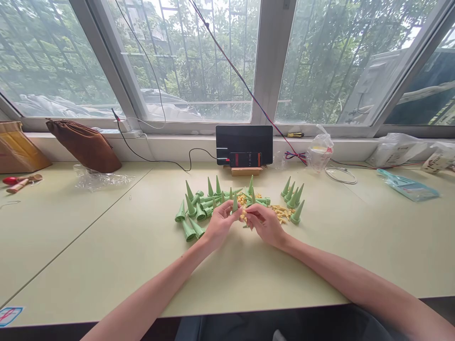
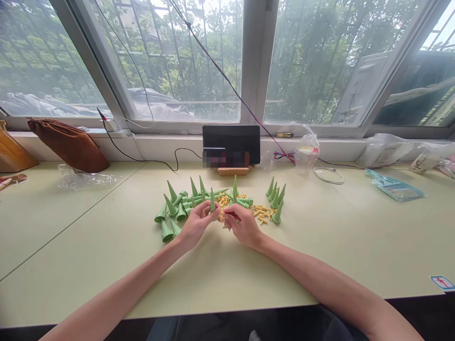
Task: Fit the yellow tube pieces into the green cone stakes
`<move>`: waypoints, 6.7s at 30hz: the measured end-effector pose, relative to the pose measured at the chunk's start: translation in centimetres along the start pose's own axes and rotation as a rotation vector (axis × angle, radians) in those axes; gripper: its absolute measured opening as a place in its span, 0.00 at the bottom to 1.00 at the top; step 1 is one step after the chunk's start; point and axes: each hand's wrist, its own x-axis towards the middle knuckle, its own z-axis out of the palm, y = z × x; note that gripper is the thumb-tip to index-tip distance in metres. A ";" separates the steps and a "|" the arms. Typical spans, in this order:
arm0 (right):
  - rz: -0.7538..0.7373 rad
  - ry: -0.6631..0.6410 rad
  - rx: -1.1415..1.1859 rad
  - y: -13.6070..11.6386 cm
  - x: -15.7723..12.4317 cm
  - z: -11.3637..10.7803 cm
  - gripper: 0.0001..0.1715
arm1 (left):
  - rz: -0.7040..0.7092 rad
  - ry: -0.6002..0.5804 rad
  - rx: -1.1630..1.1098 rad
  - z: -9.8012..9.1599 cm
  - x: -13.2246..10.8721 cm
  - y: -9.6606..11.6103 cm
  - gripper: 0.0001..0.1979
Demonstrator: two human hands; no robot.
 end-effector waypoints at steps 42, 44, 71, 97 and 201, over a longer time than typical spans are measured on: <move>0.015 0.002 -0.019 0.2 -0.1 0.0 0.07 | -0.062 0.030 0.013 0.3 -0.2 -0.1 0.10; 0.000 -0.001 -0.033 0.2 -0.2 0.0 0.07 | -0.080 0.027 0.002 0.3 -0.2 -0.1 0.10; 0.031 0.003 -0.010 0.0 -0.1 0.1 0.11 | -0.020 0.017 0.026 0.3 -0.2 0.1 0.11; 0.101 0.132 -0.108 0.0 0.2 -0.3 0.14 | 0.060 0.005 0.207 0.5 -0.2 -0.1 0.14; 0.096 0.006 -0.861 0.3 2.1 -3.1 0.12 | 0.315 -0.043 0.775 0.7 -0.8 -1.3 0.06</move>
